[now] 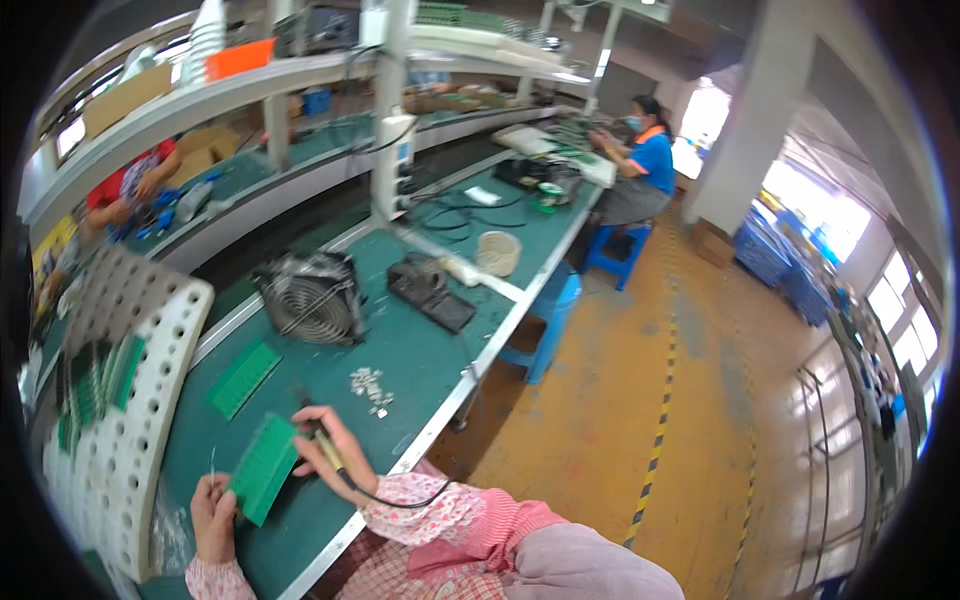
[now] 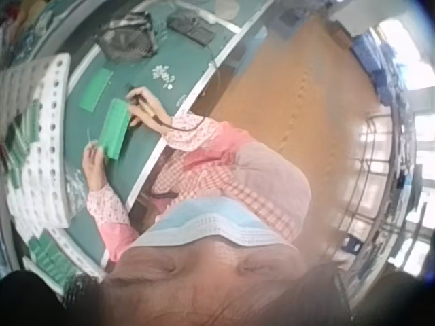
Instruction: The person picks up circuit boards and solders components onto them using a soldering iron and solder wire.
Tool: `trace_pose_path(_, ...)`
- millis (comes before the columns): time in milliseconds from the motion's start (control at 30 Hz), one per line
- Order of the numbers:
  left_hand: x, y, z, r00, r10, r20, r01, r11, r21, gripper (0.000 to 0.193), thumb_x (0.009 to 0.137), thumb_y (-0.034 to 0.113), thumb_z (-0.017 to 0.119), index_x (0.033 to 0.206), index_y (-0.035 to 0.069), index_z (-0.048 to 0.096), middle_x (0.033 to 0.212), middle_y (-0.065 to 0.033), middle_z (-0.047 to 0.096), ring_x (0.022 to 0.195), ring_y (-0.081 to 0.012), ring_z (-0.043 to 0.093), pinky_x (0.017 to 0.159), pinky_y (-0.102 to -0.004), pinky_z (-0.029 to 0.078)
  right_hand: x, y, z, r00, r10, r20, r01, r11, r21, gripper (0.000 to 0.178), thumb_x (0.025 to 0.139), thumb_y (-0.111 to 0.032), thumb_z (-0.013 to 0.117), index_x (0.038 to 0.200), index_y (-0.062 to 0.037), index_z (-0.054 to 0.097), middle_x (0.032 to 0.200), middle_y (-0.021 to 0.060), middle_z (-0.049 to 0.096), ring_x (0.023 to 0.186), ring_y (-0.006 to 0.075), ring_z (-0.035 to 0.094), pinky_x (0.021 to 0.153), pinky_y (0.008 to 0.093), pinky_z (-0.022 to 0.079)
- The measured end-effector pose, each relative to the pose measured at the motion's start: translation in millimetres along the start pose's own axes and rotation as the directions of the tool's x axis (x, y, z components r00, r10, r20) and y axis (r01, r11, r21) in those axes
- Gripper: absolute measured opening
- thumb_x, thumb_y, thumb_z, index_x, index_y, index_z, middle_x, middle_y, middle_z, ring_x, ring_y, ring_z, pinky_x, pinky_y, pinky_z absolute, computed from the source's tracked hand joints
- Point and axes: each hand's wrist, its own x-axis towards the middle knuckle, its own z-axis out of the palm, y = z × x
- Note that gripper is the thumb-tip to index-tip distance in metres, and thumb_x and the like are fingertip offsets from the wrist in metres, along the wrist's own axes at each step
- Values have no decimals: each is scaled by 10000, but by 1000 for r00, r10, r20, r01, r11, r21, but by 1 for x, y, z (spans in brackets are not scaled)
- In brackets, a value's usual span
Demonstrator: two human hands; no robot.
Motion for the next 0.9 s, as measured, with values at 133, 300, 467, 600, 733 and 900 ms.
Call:
trace_pose_path(133,14,4,4,984,-150,92,158,984,-78,443,771,31,733,1158,13,518,1118,-89,588,1040,-178,579,889,-292,478,-6,-25,-8,987,-108,-122,96,991,-98,277,929,-47,539,1188,-29,442,1043,89,468,758,147,623,614,261,588)
trace_pose_path(300,14,6,0,986,-121,113,141,972,-187,330,837,24,690,1129,14,536,1033,-55,596,968,-124,597,844,-239,489,-15,-26,-3,982,-126,-140,106,984,-144,302,900,10,561,1177,-4,441,1056,113,463,739,120,621,631,265,601)
trace_pose_path(467,7,7,-3,980,-146,139,173,963,-207,305,860,48,679,1127,-2,540,1003,-50,596,921,-104,602,815,-226,495,-20,-19,-3,989,-102,-108,85,985,-147,314,898,17,566,1175,3,419,1050,116,459,723,106,617,623,264,599)
trace_pose_path(600,6,9,-1,973,-182,139,208,955,-210,295,864,46,671,1125,0,542,999,-50,596,902,-100,601,806,-227,496,-22,-21,-4,989,-86,-124,67,987,-147,320,896,14,575,1174,-1,417,1054,118,458,719,109,615,625,267,598)
trace_pose_path(733,7,6,-2,970,-199,139,227,949,-220,292,872,56,664,1131,4,539,995,-47,596,872,-95,596,779,-226,493,-22,-22,-3,990,-61,-131,43,990,-135,331,896,14,576,1180,-1,407,1055,120,461,738,116,616,626,272,599)
trace_pose_path(900,10,9,-2,965,-220,141,248,940,-233,283,884,67,650,1136,6,537,993,-43,596,876,-92,587,766,-231,489,-20,-22,-5,994,-37,-107,25,993,-112,333,895,13,578,1180,1,406,1054,121,465,747,122,619,626,274,600)
